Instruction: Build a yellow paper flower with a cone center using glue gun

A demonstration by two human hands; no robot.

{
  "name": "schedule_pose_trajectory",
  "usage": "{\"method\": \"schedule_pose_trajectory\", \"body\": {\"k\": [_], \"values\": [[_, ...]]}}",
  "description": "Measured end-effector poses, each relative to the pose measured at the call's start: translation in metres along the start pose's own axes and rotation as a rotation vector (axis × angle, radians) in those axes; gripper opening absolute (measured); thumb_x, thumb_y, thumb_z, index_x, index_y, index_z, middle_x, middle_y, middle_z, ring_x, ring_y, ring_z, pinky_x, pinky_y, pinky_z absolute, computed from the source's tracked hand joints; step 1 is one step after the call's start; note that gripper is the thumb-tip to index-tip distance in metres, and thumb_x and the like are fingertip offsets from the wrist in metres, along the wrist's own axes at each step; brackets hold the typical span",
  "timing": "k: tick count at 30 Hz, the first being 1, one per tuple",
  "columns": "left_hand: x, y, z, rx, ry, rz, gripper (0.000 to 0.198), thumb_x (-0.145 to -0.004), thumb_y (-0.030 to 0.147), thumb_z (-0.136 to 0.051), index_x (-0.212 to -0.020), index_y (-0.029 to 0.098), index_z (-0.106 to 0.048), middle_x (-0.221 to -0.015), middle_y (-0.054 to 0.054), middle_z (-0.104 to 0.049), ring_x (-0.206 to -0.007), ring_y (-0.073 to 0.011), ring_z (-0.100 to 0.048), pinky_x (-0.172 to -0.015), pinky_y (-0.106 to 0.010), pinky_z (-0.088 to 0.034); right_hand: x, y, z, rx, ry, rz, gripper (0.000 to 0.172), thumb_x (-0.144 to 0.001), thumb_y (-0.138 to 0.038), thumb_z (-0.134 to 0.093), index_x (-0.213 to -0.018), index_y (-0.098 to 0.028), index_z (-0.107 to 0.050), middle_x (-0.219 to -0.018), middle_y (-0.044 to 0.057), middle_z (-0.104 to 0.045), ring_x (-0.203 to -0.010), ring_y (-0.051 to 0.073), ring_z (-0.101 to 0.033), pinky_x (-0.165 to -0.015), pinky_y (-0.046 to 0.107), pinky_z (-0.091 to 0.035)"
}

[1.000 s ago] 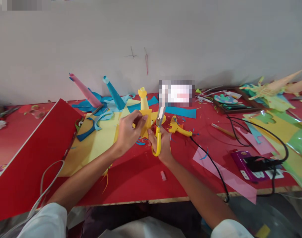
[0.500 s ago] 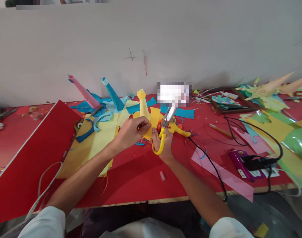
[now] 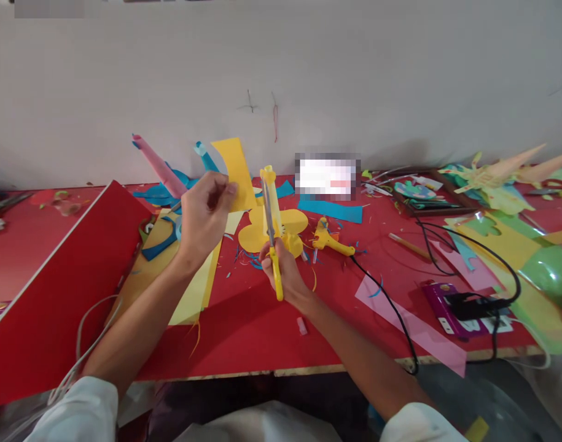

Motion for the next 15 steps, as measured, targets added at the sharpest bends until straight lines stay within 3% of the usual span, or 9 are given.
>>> {"method": "schedule_pose_trajectory", "body": {"k": [5, 15], "values": [[-0.001, 0.003, 0.014, 0.029, 0.103, -0.019, 0.028, -0.103, 0.036, -0.061, -0.08, 0.023, -0.05, -0.067, 0.004, -0.038, -0.057, -0.0112, -0.032, -0.055, -0.031, -0.028, 0.001, -0.007, -0.009, -0.029, -0.094, -0.002, 0.053, -0.097, -0.075, -0.046, -0.09, -0.023, -0.055, -0.079, 0.002, -0.064, -0.062, 0.015, -0.056, -0.057, 0.03, -0.044], [-0.002, -0.002, 0.02, 0.045, 0.13, -0.016, 0.029, -0.104, 0.037, -0.058, -0.081, 0.022, -0.048, -0.068, 0.004, -0.035, -0.058, -0.0111, -0.031, -0.054, -0.031, -0.027, 0.007, -0.003, -0.014, -0.107, -0.131, -0.053, 0.042, -0.094, -0.065, -0.059, -0.094, -0.023, -0.055, -0.078, -0.001, -0.058, -0.064, 0.013, -0.051, -0.058, 0.026, -0.042]]}}
Point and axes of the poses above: each hand's wrist, its own x-axis away from the middle knuckle, its own z-axis out of the back of the hand, y = z × x, the point moved 10 cm from there along -x, towards the middle knuckle
